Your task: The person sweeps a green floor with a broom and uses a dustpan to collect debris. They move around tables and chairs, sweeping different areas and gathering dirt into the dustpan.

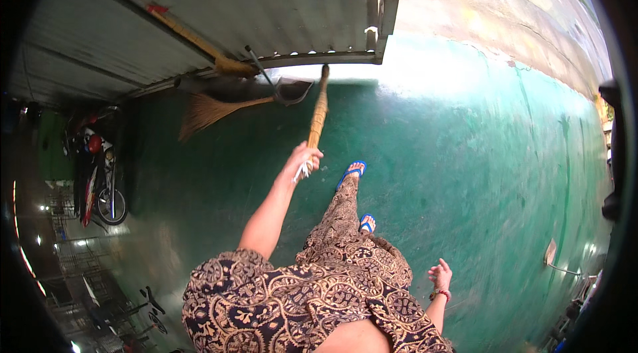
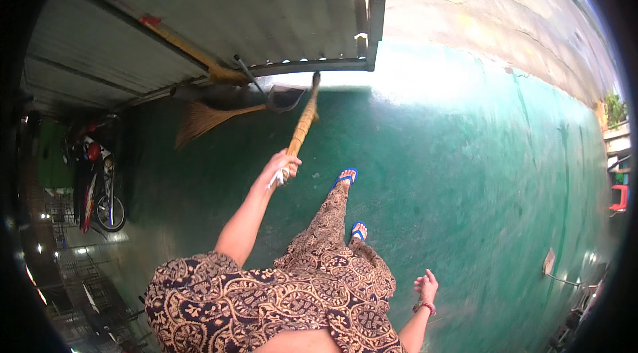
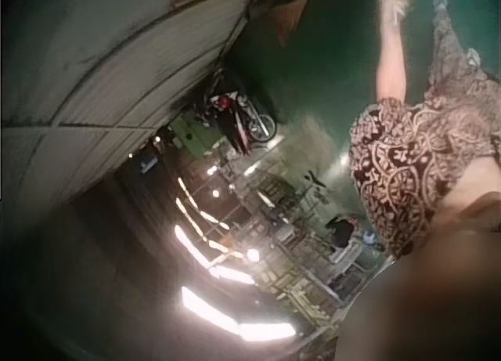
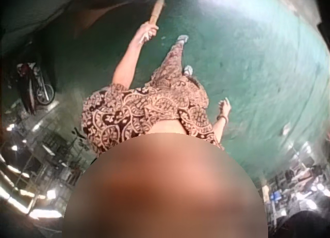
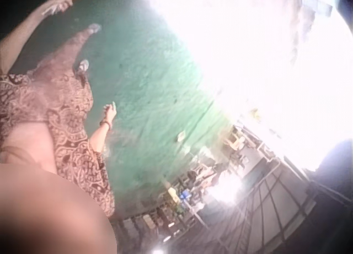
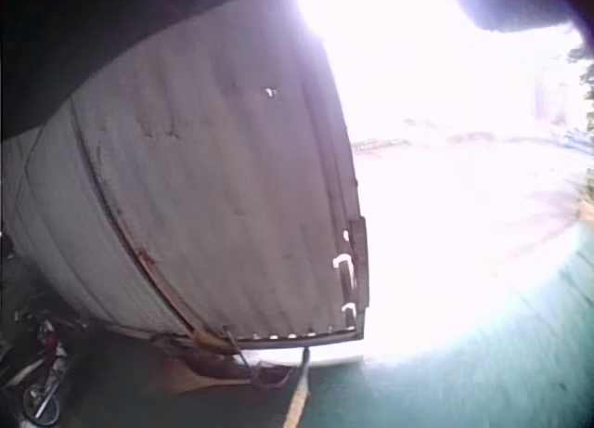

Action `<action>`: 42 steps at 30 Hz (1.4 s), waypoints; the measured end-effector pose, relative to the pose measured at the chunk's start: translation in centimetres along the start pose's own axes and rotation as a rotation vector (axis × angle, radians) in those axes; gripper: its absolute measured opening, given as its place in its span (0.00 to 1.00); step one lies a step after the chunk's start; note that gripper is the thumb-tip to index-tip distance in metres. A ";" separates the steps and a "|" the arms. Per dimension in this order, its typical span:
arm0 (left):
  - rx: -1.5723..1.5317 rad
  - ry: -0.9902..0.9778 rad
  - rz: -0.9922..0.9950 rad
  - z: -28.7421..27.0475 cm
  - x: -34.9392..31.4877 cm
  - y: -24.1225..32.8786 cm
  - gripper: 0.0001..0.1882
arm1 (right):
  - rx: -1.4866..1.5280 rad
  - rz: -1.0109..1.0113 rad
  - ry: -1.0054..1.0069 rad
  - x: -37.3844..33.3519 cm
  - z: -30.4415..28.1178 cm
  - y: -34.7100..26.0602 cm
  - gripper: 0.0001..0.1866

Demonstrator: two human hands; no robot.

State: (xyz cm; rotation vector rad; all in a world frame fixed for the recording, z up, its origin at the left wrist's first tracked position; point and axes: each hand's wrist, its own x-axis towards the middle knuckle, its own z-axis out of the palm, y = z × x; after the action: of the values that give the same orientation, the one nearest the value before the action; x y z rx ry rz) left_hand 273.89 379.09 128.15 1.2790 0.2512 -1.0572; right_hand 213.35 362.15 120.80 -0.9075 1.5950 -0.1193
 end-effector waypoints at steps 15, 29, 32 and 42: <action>1.424 0.070 -0.192 6.9 17.7 -3.8 0.37 | -0.044 0.388 0.035 -9.6 14.1 -4.0 0.22; -0.037 -0.393 -0.712 8.9 11.0 1.3 0.20 | -0.025 0.247 0.017 -2.9 14.8 -10.6 0.20; 0.258 -0.360 -0.464 7.0 9.5 4.8 0.28 | 0.000 0.236 0.051 -2.7 14.9 -10.3 0.20; 0.706 0.066 -0.323 11.3 29.7 5.7 0.11 | 0.277 0.333 0.288 -12.9 15.1 -0.8 0.21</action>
State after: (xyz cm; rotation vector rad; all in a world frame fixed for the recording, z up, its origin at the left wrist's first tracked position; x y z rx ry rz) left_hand 289.79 354.01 115.43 1.9528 0.1365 -1.4506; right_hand 226.42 375.43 127.58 -0.4154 1.9183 -0.2382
